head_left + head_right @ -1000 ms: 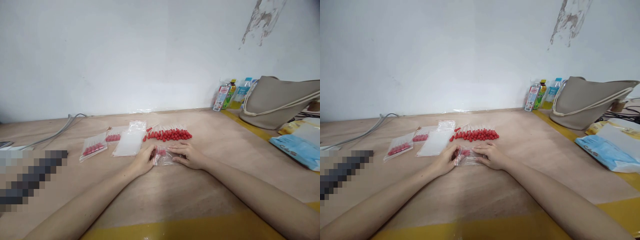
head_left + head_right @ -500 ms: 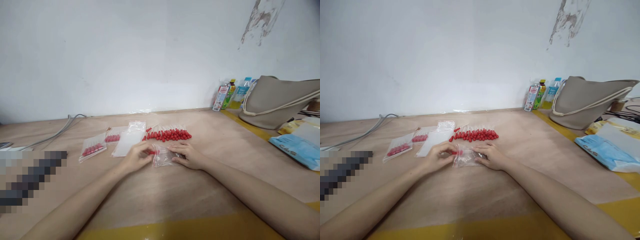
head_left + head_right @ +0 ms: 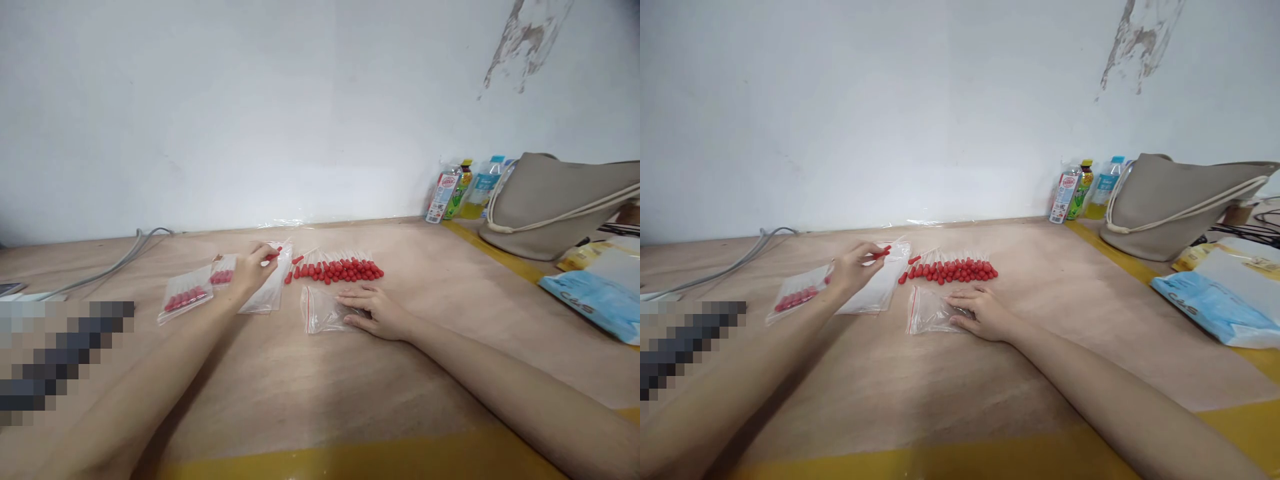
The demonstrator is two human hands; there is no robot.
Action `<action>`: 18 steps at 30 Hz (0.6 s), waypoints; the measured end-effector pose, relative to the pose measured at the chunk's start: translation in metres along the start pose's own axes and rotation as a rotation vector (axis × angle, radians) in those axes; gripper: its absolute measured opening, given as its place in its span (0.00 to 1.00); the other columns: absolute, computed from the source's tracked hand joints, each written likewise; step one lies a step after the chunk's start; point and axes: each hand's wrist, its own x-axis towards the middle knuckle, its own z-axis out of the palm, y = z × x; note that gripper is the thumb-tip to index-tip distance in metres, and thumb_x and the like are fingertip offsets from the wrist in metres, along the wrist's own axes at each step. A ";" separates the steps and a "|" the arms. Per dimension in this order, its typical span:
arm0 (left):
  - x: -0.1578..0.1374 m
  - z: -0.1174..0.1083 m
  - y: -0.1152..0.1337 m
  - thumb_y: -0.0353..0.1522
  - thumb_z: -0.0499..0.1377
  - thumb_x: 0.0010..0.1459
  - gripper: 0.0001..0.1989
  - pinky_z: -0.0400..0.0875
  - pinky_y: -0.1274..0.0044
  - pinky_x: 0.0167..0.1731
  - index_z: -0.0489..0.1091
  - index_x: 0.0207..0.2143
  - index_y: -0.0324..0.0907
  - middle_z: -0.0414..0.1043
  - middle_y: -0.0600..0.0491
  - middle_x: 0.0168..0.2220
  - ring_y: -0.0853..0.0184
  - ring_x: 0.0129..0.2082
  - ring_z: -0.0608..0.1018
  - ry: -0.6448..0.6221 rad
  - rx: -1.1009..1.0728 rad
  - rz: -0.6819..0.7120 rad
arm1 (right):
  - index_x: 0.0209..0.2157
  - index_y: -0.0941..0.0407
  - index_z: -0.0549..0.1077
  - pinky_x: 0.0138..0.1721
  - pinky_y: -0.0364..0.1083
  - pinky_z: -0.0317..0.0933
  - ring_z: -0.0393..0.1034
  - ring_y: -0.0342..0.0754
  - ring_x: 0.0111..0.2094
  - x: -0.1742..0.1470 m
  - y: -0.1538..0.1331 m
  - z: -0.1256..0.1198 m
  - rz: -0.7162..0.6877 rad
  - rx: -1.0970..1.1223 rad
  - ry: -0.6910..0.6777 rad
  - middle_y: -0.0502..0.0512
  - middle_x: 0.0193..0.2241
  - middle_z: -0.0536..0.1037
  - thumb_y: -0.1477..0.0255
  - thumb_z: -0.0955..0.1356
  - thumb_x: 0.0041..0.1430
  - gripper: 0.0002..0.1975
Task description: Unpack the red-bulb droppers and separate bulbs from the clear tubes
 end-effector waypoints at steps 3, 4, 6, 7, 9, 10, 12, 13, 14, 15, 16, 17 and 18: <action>0.002 0.024 -0.008 0.28 0.54 0.50 0.04 0.71 0.76 0.35 0.69 0.28 0.41 0.68 0.53 0.31 0.69 0.32 0.73 -0.112 0.145 0.102 | 0.51 0.52 0.66 0.55 0.56 0.49 0.62 0.50 0.52 0.000 -0.001 0.000 0.014 0.009 0.002 0.56 0.49 0.70 0.63 0.64 0.55 0.21; 0.002 0.029 -0.009 0.28 0.54 0.50 0.05 0.70 0.76 0.35 0.69 0.28 0.41 0.68 0.52 0.31 0.69 0.32 0.73 -0.139 0.159 0.108 | 0.51 0.52 0.66 0.55 0.56 0.49 0.62 0.50 0.52 0.000 -0.001 0.000 0.021 0.012 -0.001 0.56 0.49 0.70 0.63 0.64 0.55 0.21; 0.002 0.036 -0.008 0.28 0.54 0.49 0.05 0.69 0.76 0.34 0.69 0.28 0.41 0.68 0.52 0.31 0.68 0.32 0.72 -0.161 0.137 0.067 | 0.51 0.52 0.66 0.55 0.56 0.48 0.61 0.50 0.52 0.000 -0.002 0.000 0.035 0.016 -0.008 0.55 0.49 0.70 0.63 0.64 0.56 0.21; 0.001 0.038 -0.007 0.28 0.54 0.48 0.04 0.69 0.76 0.34 0.69 0.28 0.40 0.68 0.52 0.31 0.68 0.32 0.72 -0.162 0.108 0.020 | 0.51 0.52 0.66 0.55 0.56 0.48 0.61 0.50 0.52 0.000 -0.002 0.000 0.039 0.018 -0.012 0.55 0.49 0.69 0.63 0.64 0.56 0.21; -0.003 0.040 0.000 0.30 0.57 0.46 0.04 0.70 0.76 0.32 0.69 0.27 0.40 0.69 0.52 0.30 0.67 0.31 0.73 -0.144 0.023 -0.128 | 0.51 0.52 0.66 0.55 0.56 0.48 0.61 0.50 0.52 0.000 -0.001 0.000 0.036 0.020 -0.018 0.56 0.50 0.69 0.63 0.64 0.56 0.21; -0.006 0.041 0.004 0.31 0.59 0.44 0.05 0.69 0.76 0.31 0.69 0.26 0.40 0.70 0.52 0.29 0.67 0.30 0.73 -0.132 -0.041 -0.231 | 0.51 0.52 0.66 0.55 0.56 0.48 0.61 0.50 0.52 0.000 -0.001 0.000 0.031 0.019 -0.017 0.56 0.50 0.69 0.63 0.64 0.56 0.21; -0.011 0.042 0.013 0.35 0.62 0.40 0.10 0.69 0.76 0.27 0.68 0.26 0.39 0.70 0.53 0.25 0.67 0.27 0.74 -0.112 -0.207 -0.461 | 0.50 0.52 0.66 0.55 0.56 0.48 0.62 0.50 0.52 0.000 -0.001 0.000 0.021 0.012 -0.009 0.56 0.49 0.70 0.62 0.64 0.56 0.21; -0.014 0.041 0.016 0.36 0.64 0.38 0.13 0.69 0.76 0.26 0.68 0.26 0.38 0.70 0.53 0.24 0.67 0.25 0.74 -0.102 -0.289 -0.558 | 0.50 0.53 0.66 0.55 0.56 0.49 0.62 0.50 0.52 0.000 0.000 0.000 0.019 0.008 -0.004 0.56 0.49 0.70 0.62 0.64 0.56 0.21; -0.016 0.041 0.019 0.36 0.65 0.35 0.15 0.69 0.77 0.26 0.68 0.26 0.38 0.70 0.53 0.23 0.68 0.24 0.73 -0.091 -0.351 -0.627 | 0.50 0.53 0.66 0.55 0.56 0.49 0.62 0.50 0.52 0.000 0.000 0.000 0.018 0.005 -0.001 0.56 0.49 0.70 0.62 0.64 0.56 0.21; -0.017 0.040 0.021 0.37 0.66 0.34 0.17 0.69 0.76 0.26 0.67 0.26 0.37 0.71 0.53 0.23 0.68 0.23 0.74 -0.078 -0.384 -0.658 | 0.50 0.53 0.66 0.55 0.56 0.49 0.62 0.50 0.52 0.000 0.000 0.000 0.016 0.002 0.000 0.56 0.49 0.70 0.62 0.64 0.56 0.21; -0.018 0.039 0.021 0.37 0.66 0.33 0.17 0.69 0.76 0.26 0.67 0.26 0.37 0.71 0.53 0.24 0.68 0.24 0.74 -0.062 -0.386 -0.655 | 0.50 0.53 0.66 0.55 0.56 0.49 0.62 0.50 0.51 0.000 0.000 0.000 0.013 0.002 0.000 0.56 0.49 0.70 0.62 0.64 0.56 0.21; -0.019 0.037 0.021 0.37 0.66 0.34 0.17 0.69 0.76 0.28 0.68 0.26 0.37 0.72 0.52 0.25 0.67 0.26 0.74 -0.042 -0.363 -0.631 | 0.50 0.53 0.66 0.55 0.56 0.49 0.62 0.50 0.51 0.000 0.001 0.000 0.009 0.001 0.000 0.56 0.49 0.70 0.63 0.64 0.56 0.21; -0.019 0.036 0.019 0.37 0.66 0.34 0.16 0.69 0.76 0.29 0.68 0.26 0.38 0.72 0.52 0.26 0.67 0.27 0.74 -0.022 -0.328 -0.599 | 0.51 0.52 0.66 0.55 0.56 0.49 0.62 0.50 0.51 0.000 0.001 0.000 0.005 0.000 -0.001 0.56 0.49 0.70 0.63 0.64 0.56 0.21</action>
